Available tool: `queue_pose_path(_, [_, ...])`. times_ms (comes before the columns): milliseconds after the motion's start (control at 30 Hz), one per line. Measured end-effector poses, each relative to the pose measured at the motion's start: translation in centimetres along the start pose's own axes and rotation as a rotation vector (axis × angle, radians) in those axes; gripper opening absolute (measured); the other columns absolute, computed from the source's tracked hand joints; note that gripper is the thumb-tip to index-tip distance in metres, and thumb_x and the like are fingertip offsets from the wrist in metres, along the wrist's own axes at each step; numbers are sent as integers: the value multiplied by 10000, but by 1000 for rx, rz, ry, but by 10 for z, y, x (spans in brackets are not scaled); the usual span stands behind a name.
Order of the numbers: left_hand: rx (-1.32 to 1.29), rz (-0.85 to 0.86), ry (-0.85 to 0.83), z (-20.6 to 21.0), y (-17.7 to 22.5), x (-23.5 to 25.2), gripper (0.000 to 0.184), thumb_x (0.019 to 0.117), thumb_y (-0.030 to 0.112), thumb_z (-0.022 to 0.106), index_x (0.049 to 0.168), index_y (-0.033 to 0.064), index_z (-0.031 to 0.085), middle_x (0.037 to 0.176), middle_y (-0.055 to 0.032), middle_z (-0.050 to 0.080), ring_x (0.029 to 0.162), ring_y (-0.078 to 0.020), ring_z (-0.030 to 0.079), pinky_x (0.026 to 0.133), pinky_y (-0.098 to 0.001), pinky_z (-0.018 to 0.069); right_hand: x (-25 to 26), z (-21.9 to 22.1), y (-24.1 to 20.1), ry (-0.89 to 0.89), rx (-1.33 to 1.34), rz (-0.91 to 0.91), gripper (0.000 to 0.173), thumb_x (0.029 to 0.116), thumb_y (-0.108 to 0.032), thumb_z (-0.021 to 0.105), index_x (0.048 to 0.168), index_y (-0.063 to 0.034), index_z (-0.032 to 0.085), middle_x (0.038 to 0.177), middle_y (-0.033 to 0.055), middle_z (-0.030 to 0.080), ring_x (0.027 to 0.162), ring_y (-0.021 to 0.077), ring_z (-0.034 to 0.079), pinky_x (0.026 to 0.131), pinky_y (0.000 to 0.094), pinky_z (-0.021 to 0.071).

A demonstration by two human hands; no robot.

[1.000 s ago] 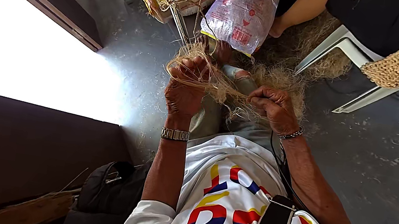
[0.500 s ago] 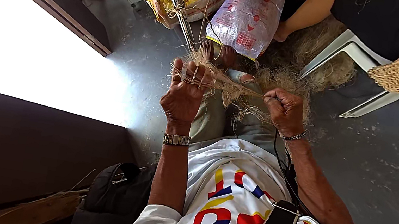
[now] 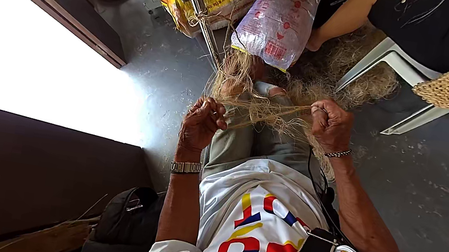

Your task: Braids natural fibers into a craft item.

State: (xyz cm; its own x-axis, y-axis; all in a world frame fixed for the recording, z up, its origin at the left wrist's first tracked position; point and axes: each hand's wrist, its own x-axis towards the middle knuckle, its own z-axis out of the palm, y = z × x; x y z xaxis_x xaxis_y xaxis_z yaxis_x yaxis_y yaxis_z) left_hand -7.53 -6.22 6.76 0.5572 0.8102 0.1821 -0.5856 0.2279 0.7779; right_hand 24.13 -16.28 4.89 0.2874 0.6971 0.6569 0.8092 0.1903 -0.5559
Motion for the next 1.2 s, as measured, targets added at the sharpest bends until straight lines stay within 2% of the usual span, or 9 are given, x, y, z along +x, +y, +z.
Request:
queue_pose_path(233, [139, -73, 84, -8, 2, -7, 209, 1069, 259, 487, 969, 179, 652, 937, -47, 720, 552, -67, 595, 501, -196, 507, -6, -11, -2, -36, -24, 12, 162, 962, -37, 523, 976, 14, 676, 639, 100, 556, 481, 176, 485, 447, 334, 412])
queue_pose_path(367, [240, -143, 158, -9, 7, -10, 242, 1068, 217, 470, 924, 168, 659, 851, -28, 708, 492, -42, 546, 451, -176, 469, -2, -16, 2, -20, -55, 22, 181, 962, -19, 512, 965, 33, 686, 690, 150, 613, 537, 226, 564, 499, 379, 464])
queue_pose_path(500, [266, -179, 233, -8, 7, -11, 284, 1068, 179, 437, 893, 143, 658, 809, -14, 691, 548, -61, 607, 513, -206, 543, 4, -18, 16, 6, -63, 41, 192, 949, -1, 510, 940, 59, 692, 726, 189, 653, 582, 261, 597, 552, 409, 476])
queue_pose_path(600, [238, -238, 406, -7, -1, -7, 299, 1081, 173, 411, 867, 136, 617, 737, 1, 634, 552, -68, 598, 521, -210, 540, -1, -28, 17, -64, -48, 10, 172, 964, -21, 512, 964, 30, 675, 703, 147, 601, 548, 223, 547, 513, 377, 461])
queue_pose_path(800, [225, -309, 681, -14, -12, 1, 185, 1069, 179, 466, 921, 147, 573, 696, 28, 595, 512, -53, 562, 474, -194, 503, -8, -51, 31, -305, 53, -67, 157, 977, -58, 560, 945, -17, 709, 776, 119, 641, 600, 182, 568, 565, 345, 501])
queue_pose_path(900, [207, -282, 763, -20, -11, 2, 161, 1069, 168, 469, 933, 149, 554, 683, 24, 591, 545, -77, 596, 521, -226, 539, -1, -53, 28, -406, 99, -60, 155, 943, -47, 572, 900, -18, 718, 769, 104, 650, 605, 165, 571, 570, 342, 488])
queue_pose_path(1033, [176, -216, 790, -29, -9, 1, 282, 1090, 196, 395, 866, 138, 556, 732, -3, 625, 673, -140, 658, 697, -330, 598, 8, -49, 29, -496, 132, -46, 132, 924, -71, 623, 860, -33, 732, 750, 68, 674, 611, 122, 592, 579, 320, 498])
queue_pose_path(1133, [230, -249, 825, -31, -5, 0, 206, 1094, 235, 425, 1011, 125, 578, 881, -19, 656, 793, -153, 678, 750, -350, 596, 9, -46, 27, -518, 156, -37, 113, 913, -56, 642, 851, -31, 733, 731, 62, 677, 602, 112, 594, 573, 316, 499])
queue_pose_path(1200, [312, -275, 871, -28, -2, 0, 257, 1090, 339, 470, 1115, 125, 611, 996, -1, 652, 880, -135, 663, 789, -341, 576, 8, -46, 24, -533, 168, -32, 117, 914, -64, 640, 859, -36, 739, 770, 59, 696, 637, 101, 615, 602, 303, 515])
